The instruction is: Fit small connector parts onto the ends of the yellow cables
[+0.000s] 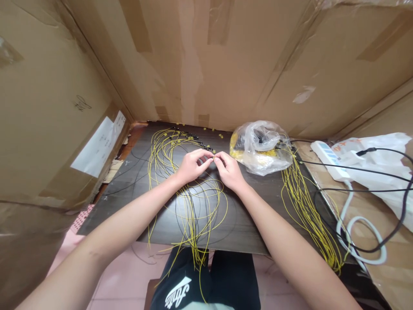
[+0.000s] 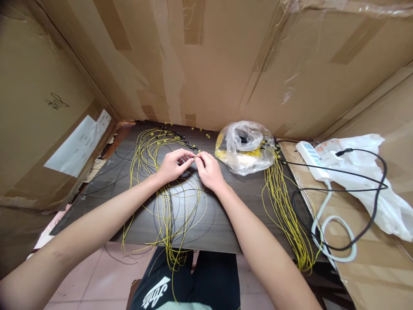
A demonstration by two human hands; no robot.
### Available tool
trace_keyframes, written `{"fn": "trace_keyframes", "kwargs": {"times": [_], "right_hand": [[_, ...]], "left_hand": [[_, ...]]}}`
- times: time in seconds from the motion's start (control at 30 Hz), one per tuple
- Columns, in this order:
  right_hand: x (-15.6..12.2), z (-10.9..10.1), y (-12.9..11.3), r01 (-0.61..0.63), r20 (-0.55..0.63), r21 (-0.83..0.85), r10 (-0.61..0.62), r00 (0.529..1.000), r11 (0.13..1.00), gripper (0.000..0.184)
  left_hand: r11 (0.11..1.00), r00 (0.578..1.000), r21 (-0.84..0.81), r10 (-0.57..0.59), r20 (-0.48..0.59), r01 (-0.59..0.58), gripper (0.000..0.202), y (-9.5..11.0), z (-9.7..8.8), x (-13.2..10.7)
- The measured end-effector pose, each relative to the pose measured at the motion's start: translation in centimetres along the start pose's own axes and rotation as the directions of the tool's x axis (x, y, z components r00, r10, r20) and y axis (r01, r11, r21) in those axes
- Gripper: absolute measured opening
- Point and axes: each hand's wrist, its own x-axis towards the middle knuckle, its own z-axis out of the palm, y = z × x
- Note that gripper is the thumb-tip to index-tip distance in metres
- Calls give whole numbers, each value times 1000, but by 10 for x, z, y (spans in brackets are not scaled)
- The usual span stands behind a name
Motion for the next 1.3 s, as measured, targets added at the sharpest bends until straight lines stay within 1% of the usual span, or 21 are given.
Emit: {"fn": "trace_keyframes", "kwargs": {"times": [0.17,0.3,0.37,0.53,0.63,0.73,0.9,1.07,1.13,1.23,1.3], "right_hand": [[0,0,2,8,29,-18,-7,1000,1000,31],[0,1,4,18,36,-28,-17,999,999,34],[0,1,3,24,23,-25,-23,999,999,32],[-1,2,2,22,-39,11,-21,999,1000,18],[0,2,2,23,-37,12,-23,999,1000,18],[0,1,1,17,-18,5,-17,1000,1000,21],[-1,0,1,-1,22,11,0,1000,1000,32],[-1,1,2,-15,35,22,14,999,1000,35],[-1,1,1,-8,13,18,7,1000,1000,32],[-1,2,1,5,-38,26,-4,999,1000,21],[0,3,1,8,-46,33,-7,999,999,17]], "left_hand": [[999,999,13,42,14,-43,14,0,-1,0],[1000,1000,15,12,18,-13,14,0,-1,0],[1000,1000,13,-13,6,13,14,0,0,0],[999,999,-3,-45,-16,45,15,-1,1,1],[999,999,-6,-33,-6,33,14,-1,1,1],[1000,1000,-6,-1,-1,1,15,-1,0,0],[999,999,21,40,34,-40,14,-1,-1,0],[999,999,26,29,31,-29,14,0,-1,0],[1000,1000,16,8,17,-9,14,0,0,0],[999,999,5,-32,-2,32,15,0,0,1],[999,999,5,-51,0,51,14,-1,1,1]]}}
